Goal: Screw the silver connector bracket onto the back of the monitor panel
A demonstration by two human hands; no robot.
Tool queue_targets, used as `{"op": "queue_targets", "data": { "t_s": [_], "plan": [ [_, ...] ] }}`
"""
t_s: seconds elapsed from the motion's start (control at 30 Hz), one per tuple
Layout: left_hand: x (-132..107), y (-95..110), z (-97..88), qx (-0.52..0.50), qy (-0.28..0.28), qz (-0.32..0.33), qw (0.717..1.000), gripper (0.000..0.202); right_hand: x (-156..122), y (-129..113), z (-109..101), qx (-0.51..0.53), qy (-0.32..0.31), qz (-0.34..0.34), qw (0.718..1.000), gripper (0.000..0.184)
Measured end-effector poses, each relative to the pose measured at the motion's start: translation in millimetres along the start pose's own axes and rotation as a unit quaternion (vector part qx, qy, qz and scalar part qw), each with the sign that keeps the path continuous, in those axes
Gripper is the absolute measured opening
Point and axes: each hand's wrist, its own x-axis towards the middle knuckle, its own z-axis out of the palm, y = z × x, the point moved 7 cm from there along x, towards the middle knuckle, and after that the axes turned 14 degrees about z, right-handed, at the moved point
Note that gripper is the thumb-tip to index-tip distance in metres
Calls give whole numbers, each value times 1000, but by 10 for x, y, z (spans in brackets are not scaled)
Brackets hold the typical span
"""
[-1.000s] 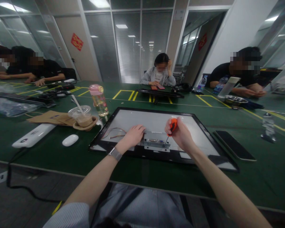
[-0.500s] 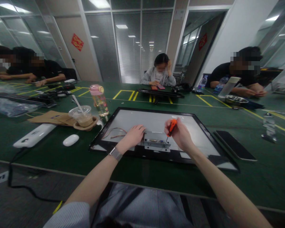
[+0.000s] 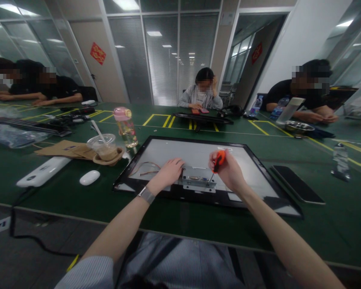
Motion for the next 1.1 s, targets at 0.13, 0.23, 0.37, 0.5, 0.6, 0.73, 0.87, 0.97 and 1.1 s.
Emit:
{"op": "queue_targets", "data": {
  "t_s": [0.13,0.23,0.37,0.5,0.6,0.73,0.87,0.97,1.1],
  "plan": [
    [0,-11,9,0,4,-2,1000,38,-8,-26,19,4,-6,-7,1000,41],
    [6,-22,28,1,6,1,1000,38,-18,-31,22,21,-16,-24,999,37],
    [11,-35,48,3,10,3,1000,37,-23,-27,12,21,-22,-23,999,40],
    [11,-29,48,4,13,8,1000,37,-22,-53,-3,-1,-2,-14,1000,44],
    [8,-28,46,-1,12,8,1000,37,-14,-42,30,-1,-13,6,1000,47],
    [6,-33,52,-6,11,8,1000,39,-19,-23,59,26,-29,9,999,44],
    [3,-37,59,-9,11,8,1000,38,-39,-28,74,12,-41,-5,999,43],
    [2,-27,49,-9,10,8,1000,37,-38,-32,56,-14,-29,-2,999,46],
    [3,-12,27,-6,4,3,1000,37,-18,-28,39,-15,-21,11,1000,56]
  ]
}}
